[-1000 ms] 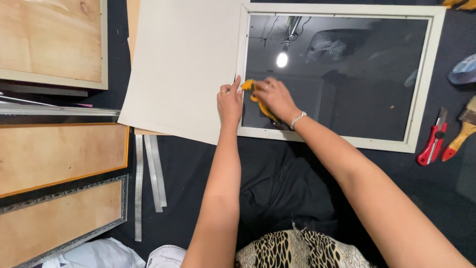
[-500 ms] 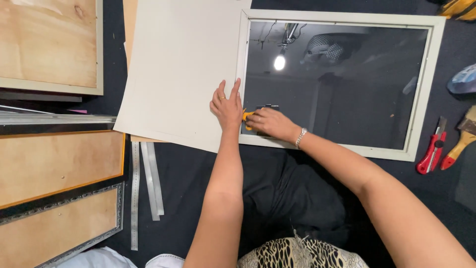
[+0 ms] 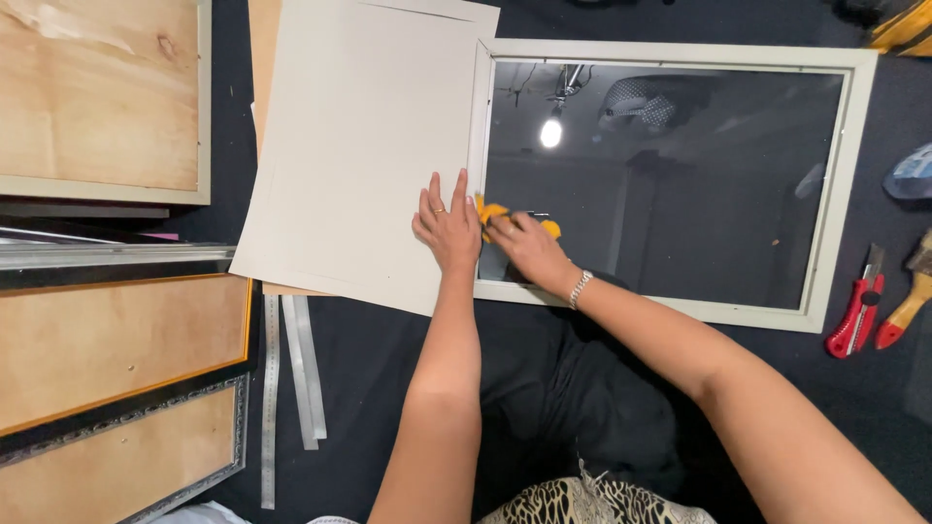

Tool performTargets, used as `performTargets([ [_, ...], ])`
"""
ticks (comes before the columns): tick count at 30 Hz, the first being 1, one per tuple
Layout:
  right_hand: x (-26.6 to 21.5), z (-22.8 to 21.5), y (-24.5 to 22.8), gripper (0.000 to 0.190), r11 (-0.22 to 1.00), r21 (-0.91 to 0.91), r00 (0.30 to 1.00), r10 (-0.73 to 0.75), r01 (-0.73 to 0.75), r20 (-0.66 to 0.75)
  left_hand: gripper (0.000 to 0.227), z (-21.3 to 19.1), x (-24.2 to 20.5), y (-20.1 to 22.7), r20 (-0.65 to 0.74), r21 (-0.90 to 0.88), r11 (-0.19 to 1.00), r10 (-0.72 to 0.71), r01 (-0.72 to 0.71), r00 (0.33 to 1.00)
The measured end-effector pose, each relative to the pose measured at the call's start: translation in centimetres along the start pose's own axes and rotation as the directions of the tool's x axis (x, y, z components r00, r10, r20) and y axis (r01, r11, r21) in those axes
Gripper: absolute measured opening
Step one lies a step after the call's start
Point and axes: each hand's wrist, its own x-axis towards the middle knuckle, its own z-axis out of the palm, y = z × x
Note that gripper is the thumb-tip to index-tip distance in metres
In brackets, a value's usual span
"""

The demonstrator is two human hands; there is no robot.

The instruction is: The person wipes the surface of a framed mirror using a yellow cloth. They hold the frame with one hand while cleaning the glass with the other, moving across the surface in broad strokes.

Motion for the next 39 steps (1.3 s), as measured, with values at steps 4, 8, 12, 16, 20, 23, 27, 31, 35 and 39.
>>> performTargets([
  [4, 2.4, -3.3, 2.9, 0.021, 0.987, 0.098, 0.991, -0.126, 0.129, -0.038, 0.045, 0.0, -0.1, -0.1, 0.027, -0.025, 1.000, -0.007, 0.008, 1.000],
  [8, 8.5, -2.0, 8.5, 0.015, 0.993, -0.018, 0.979, 0.114, -0.119, -0.169, 0.044, 0.3, 0.0, -0.2, 0.041, 0.005, 1.000, -0.022, 0.022, 0.999],
  [12, 12.0, 0.1, 10.7, 0.015, 0.943, 0.041, 0.912, 0.330, -0.331, -0.245, 0.044, 0.3, 0.0, -0.2, 0.054, 0.000, 0.999, -0.032, 0.032, 0.998],
  [16, 9.7, -1.6, 6.0, 0.018, 0.934, 0.065, 0.914, 0.356, -0.350, -0.192, 0.043, 0.0, 0.2, 0.0, 0.062, 0.004, 0.999, -0.037, 0.037, 0.997],
  [20, 3.8, -2.5, 0.6, 0.019, 0.980, 0.098, 0.982, 0.181, -0.175, -0.056, 0.043, 0.3, 0.2, -0.1, 0.045, -0.005, 1.000, -0.030, 0.031, 0.999],
  [23, 2.9, -5.0, 0.2, 0.017, 0.982, 0.147, 0.993, 0.118, -0.119, 0.012, 0.043, 0.5, 0.3, -0.1, 0.033, -0.027, 0.999, -0.027, 0.028, 0.999],
  [27, 5.2, -2.6, 4.0, 0.017, 0.980, 0.046, 0.970, 0.197, -0.192, -0.145, 0.044, 0.4, 0.1, -0.2, 0.057, -0.003, 0.999, -0.040, 0.040, 0.998],
  [31, 9.9, -1.9, 8.5, 0.019, 0.967, 0.032, 0.939, 0.254, -0.254, -0.232, 0.043, -0.1, 0.3, 0.0, 0.075, -0.002, 0.999, -0.048, 0.048, 0.996],
  [35, 13.4, -0.5, 11.9, 0.016, 0.930, 0.107, 0.879, 0.368, -0.353, -0.303, 0.044, 0.1, 0.2, 0.0, 0.071, -0.013, 0.999, -0.047, 0.048, 0.996],
  [39, 17.3, 0.9, 14.5, 0.032, 0.941, 0.093, 0.916, 0.338, -0.326, -0.217, 0.047, 0.5, 0.0, 0.1, -0.173, 0.096, 0.995, 0.041, -0.025, 0.984],
])
